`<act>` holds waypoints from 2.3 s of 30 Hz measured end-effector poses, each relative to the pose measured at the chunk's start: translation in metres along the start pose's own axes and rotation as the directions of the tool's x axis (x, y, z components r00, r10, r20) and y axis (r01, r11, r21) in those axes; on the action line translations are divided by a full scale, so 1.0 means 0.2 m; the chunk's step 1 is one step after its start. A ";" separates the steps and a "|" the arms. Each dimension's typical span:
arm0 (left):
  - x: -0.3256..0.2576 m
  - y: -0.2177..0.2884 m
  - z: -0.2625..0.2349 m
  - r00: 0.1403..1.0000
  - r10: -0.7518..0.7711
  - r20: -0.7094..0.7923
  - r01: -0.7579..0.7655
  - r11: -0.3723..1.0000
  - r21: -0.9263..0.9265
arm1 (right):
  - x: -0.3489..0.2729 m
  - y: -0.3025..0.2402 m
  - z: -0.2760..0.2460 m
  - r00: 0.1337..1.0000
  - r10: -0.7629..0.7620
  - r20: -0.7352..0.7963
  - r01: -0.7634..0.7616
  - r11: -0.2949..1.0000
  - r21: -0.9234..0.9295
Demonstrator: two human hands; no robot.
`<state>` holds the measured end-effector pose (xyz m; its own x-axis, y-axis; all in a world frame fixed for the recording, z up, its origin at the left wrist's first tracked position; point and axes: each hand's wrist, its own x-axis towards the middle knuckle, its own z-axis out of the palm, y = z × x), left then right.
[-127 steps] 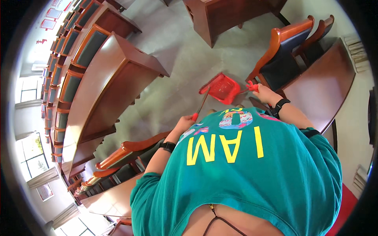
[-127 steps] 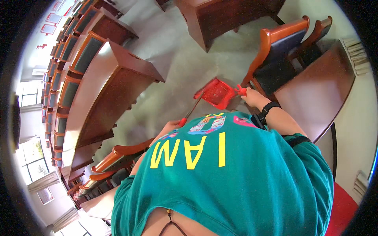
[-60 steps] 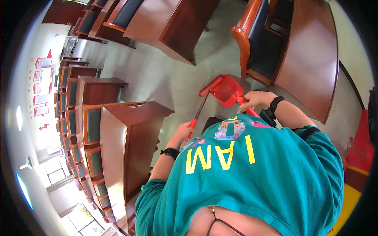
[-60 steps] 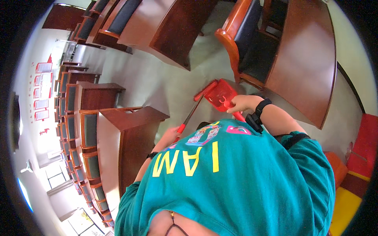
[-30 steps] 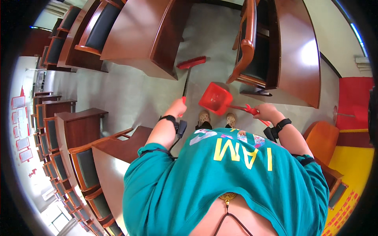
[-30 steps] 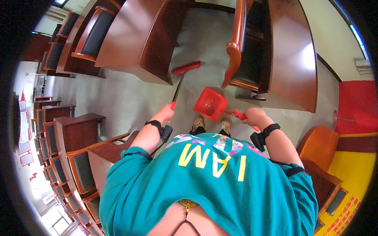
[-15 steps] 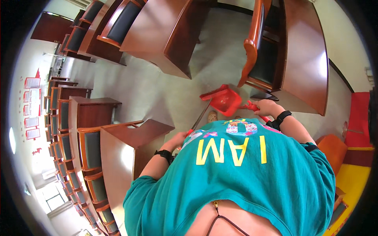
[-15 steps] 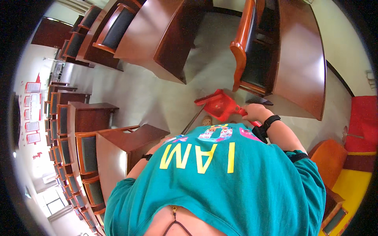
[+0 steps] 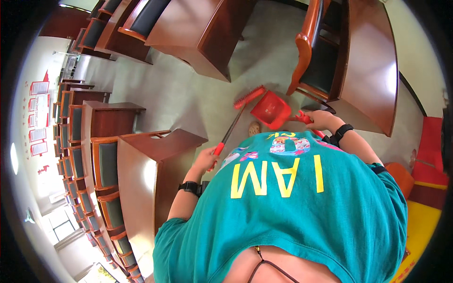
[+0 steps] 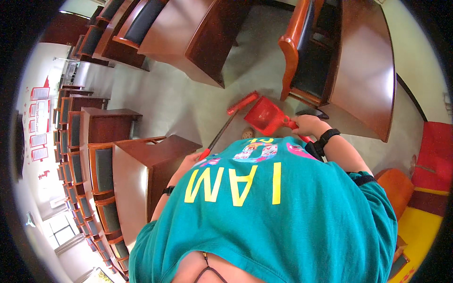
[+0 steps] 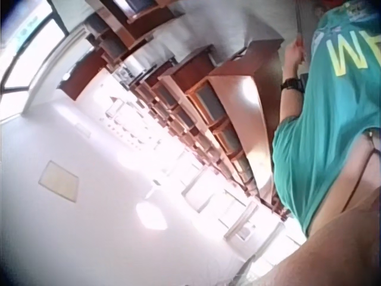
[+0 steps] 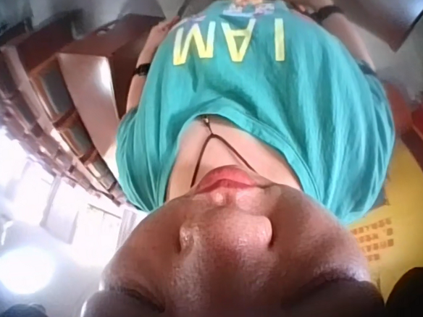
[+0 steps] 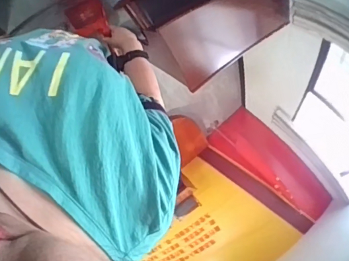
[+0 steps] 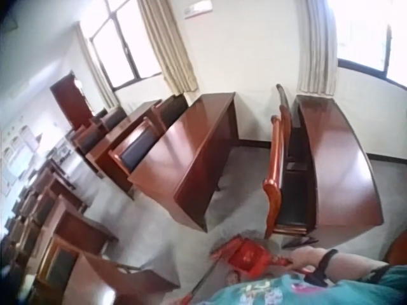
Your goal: Sweep the floor in a classroom or meeting hall using a broom and dustpan.
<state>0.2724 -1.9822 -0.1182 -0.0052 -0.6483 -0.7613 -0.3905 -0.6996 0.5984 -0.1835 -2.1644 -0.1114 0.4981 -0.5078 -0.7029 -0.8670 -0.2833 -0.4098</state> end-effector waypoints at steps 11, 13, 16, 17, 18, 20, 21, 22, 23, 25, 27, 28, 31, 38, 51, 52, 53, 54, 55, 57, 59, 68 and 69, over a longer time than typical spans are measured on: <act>0.37 -0.37 0.21 0.993 0.086 -0.081 -0.078 0.992 0.104 | 0.00 -0.09 -0.08 1.000 -0.028 0.013 0.028 1.000 0.005; 0.25 -0.10 0.23 0.999 0.046 -0.025 -0.040 0.979 0.201 | 0.00 -0.03 -0.05 1.000 -0.017 -0.009 0.018 1.000 0.016; 0.07 0.05 0.23 0.999 0.032 0.031 -0.037 0.982 0.186 | 0.00 -0.02 -0.05 0.999 -0.045 -0.031 0.045 0.999 0.023; 0.05 0.04 0.24 0.997 0.053 0.055 -0.060 0.990 0.127 | 0.01 -0.01 -0.05 0.998 -0.049 -0.037 0.050 0.998 0.023; 0.03 0.03 0.25 0.998 0.052 0.041 -0.054 0.996 0.066 | 0.01 0.00 -0.05 0.998 -0.049 -0.041 0.050 0.998 0.031; 0.00 0.00 0.27 0.999 0.046 0.011 -0.045 0.997 -0.056 | 0.03 0.02 -0.05 0.998 -0.052 -0.048 0.054 0.998 0.045; -0.01 -0.04 0.26 1.000 -0.009 0.008 0.010 0.989 -0.150 | 0.04 0.02 -0.06 0.997 -0.052 -0.063 0.055 0.997 0.052; -0.01 -0.10 0.26 0.998 -0.063 0.010 0.063 0.968 -0.243 | 0.05 0.03 -0.05 0.996 -0.053 -0.077 0.057 0.997 0.058; -0.04 -0.11 0.26 0.995 -0.096 0.004 0.092 0.945 -0.313 | 0.06 0.04 -0.05 0.995 -0.050 -0.091 0.056 0.996 0.066; -0.09 -0.14 0.27 0.989 -0.142 -0.029 0.116 0.895 -0.431 | 0.09 0.07 -0.02 0.994 0.035 -0.108 -0.013 0.979 0.202; -0.18 -0.13 0.28 0.985 -0.154 -0.075 0.098 0.867 -0.489 | 0.11 0.05 -0.02 0.991 0.062 -0.121 -0.023 0.953 0.301; -0.23 -0.12 0.29 0.985 -0.145 -0.094 0.081 0.864 -0.496 | 0.11 0.05 -0.01 0.990 0.052 -0.132 -0.004 0.942 0.337; -0.32 -0.07 0.33 0.967 -0.174 -0.184 0.078 0.895 -0.439 | 0.16 0.04 0.00 0.991 0.060 -0.122 -0.010 0.926 0.376; -0.39 -0.09 0.42 0.879 -0.308 -0.364 0.107 0.871 -0.479 | 0.24 0.05 0.00 0.999 0.010 0.046 -0.031 0.869 0.493; -0.01 -0.13 -0.12 0.837 -0.335 -0.433 0.058 0.841 -0.538 | 0.31 -0.22 -0.21 1.000 0.028 -0.001 -0.025 0.902 0.432; 0.04 -0.14 -0.17 0.825 -0.334 -0.456 0.049 0.845 -0.532 | 0.34 -0.26 -0.23 0.999 0.042 0.005 -0.040 0.895 0.444; 0.08 -0.13 -0.22 0.813 -0.336 -0.476 0.039 0.847 -0.531 | 0.37 -0.30 -0.25 0.999 0.037 0.017 -0.041 0.904 0.425; 0.11 -0.12 -0.28 0.817 -0.319 -0.481 0.045 0.867 -0.497 | 0.41 -0.35 -0.25 1.000 0.024 0.009 -0.025 0.904 0.426; 0.14 -0.12 -0.34 0.819 -0.302 -0.487 0.051 0.885 -0.463 | 0.44 -0.40 -0.26 1.000 0.009 0.002 -0.009 0.905 0.426; 0.22 -0.11 -0.44 0.825 -0.254 -0.505 0.066 0.930 -0.361 | 0.51 -0.50 -0.26 1.000 -0.026 0.003 0.021 0.883 0.469; 0.31 -0.12 -0.52 0.827 -0.196 -0.526 0.093 0.972 -0.216 | 0.61 -0.56 -0.27 1.000 -0.017 0.006 0.013 0.913 0.409; 0.44 -0.19 -0.67 0.893 -0.354 -0.279 0.353 0.934 -0.054 | 0.82 -0.86 -0.31 0.996 -0.084 0.013 0.079 0.976 0.202; 0.45 -0.23 -0.65 0.891 -0.362 -0.275 0.372 0.928 -0.016 | 0.82 -0.88 -0.31 0.996 -0.086 0.019 0.081 0.982 0.169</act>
<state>0.4102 -2.0464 -0.1815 0.3901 -0.4072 -0.8258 -0.3496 -0.8952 0.2763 0.0500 -2.2495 -0.1188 0.5706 -0.4660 -0.6762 -0.8097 -0.1817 -0.5580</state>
